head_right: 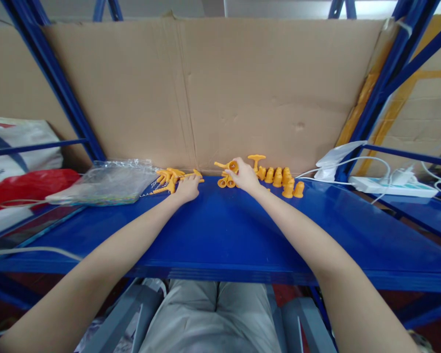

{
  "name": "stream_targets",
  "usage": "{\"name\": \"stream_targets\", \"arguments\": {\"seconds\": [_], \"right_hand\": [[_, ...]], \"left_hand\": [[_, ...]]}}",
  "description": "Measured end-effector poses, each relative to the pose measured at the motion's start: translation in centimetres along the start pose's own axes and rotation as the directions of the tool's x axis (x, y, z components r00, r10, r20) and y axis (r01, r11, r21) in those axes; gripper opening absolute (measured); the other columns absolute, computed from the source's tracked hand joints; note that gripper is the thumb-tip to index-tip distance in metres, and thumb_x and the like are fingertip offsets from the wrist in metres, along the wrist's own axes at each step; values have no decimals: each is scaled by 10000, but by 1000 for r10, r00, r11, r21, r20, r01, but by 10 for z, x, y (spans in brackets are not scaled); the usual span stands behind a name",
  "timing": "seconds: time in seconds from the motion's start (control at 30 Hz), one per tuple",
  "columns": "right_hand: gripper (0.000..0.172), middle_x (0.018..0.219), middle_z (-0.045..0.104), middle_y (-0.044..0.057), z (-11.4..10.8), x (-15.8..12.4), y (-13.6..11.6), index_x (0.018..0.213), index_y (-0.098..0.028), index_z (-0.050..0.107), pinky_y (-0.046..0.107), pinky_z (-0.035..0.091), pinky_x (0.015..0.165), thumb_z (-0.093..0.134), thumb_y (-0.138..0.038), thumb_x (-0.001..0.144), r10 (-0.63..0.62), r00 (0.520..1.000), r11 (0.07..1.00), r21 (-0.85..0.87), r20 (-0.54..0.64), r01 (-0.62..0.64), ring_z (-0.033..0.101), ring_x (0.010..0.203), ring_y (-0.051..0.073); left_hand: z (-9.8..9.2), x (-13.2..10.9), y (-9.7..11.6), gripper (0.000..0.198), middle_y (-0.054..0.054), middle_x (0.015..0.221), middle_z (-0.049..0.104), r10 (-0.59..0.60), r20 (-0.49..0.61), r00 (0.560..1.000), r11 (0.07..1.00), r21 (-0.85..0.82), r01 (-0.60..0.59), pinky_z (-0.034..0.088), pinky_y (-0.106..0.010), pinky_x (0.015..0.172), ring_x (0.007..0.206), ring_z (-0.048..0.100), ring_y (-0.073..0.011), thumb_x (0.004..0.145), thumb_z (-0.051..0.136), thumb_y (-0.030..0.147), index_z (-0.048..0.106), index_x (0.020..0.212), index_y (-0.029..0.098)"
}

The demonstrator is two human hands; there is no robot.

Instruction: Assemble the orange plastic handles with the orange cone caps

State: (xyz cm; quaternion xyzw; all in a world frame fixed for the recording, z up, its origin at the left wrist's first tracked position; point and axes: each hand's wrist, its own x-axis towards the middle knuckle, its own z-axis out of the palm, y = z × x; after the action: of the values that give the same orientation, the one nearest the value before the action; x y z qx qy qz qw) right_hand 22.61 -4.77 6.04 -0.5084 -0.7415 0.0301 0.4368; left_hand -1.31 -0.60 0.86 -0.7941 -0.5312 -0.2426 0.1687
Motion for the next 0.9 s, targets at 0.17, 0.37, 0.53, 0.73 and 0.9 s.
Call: {"name": "stream_targets", "arguments": {"seconds": [0.17, 0.37, 0.53, 0.73, 0.9], "right_hand": [[334, 1196, 681, 235, 21, 3, -26, 1260, -125, 549, 449, 370, 961, 471, -285, 978, -150, 957, 801, -536, 249, 266, 646, 1098, 334], [361, 1210, 683, 226, 52, 7, -47, 1277, -85, 588, 445, 336, 983, 395, -157, 980, -26, 939, 685, -678, 342, 266, 613, 1157, 294], [379, 1275, 661, 224, 64, 8, -52, 1277, -97, 633, 469, 337, 1006, 432, -128, 958, 31, 932, 699, -674, 362, 239, 592, 1209, 301], [427, 1355, 611, 242, 68, 5, -47, 1319, -74, 616, 528, 328, 1028, 401, -131, 954, 94, 922, 732, -654, 376, 192, 542, 1272, 336], [444, 1398, 592, 198, 44, 1, -41, 1370, -111, 568, 532, 297, 1074, 441, -299, 988, 68, 922, 758, -621, 380, 200, 522, 1295, 325]], "left_hand": [[-4, 2, -3, 290, -177, 998, 741, -4, 210, 978, 999, 48, -6, 576, -391, 828, 989, 707, -289, 800, 518, 103, 687, 1033, 137], [-31, -1, 14, 355, -206, 1212, 696, -128, 338, 932, 989, 120, 92, 531, -407, 964, 1174, 651, -305, 860, 471, 77, 697, 1133, 91], [-50, -4, 23, 397, -161, 1290, 674, -204, 409, 889, 974, 175, 143, 507, -360, 1016, 1232, 624, -276, 905, 444, 75, 691, 1210, 137], [-61, -6, 27, 416, -113, 1282, 692, -191, 434, 880, 974, 193, 117, 482, -393, 1058, 1224, 630, -268, 913, 457, 80, 709, 1219, 206], [-62, -4, 24, 379, -140, 1219, 716, -177, 358, 917, 975, 189, 114, 497, -397, 1022, 1183, 651, -287, 905, 473, 94, 737, 1162, 183]]}}
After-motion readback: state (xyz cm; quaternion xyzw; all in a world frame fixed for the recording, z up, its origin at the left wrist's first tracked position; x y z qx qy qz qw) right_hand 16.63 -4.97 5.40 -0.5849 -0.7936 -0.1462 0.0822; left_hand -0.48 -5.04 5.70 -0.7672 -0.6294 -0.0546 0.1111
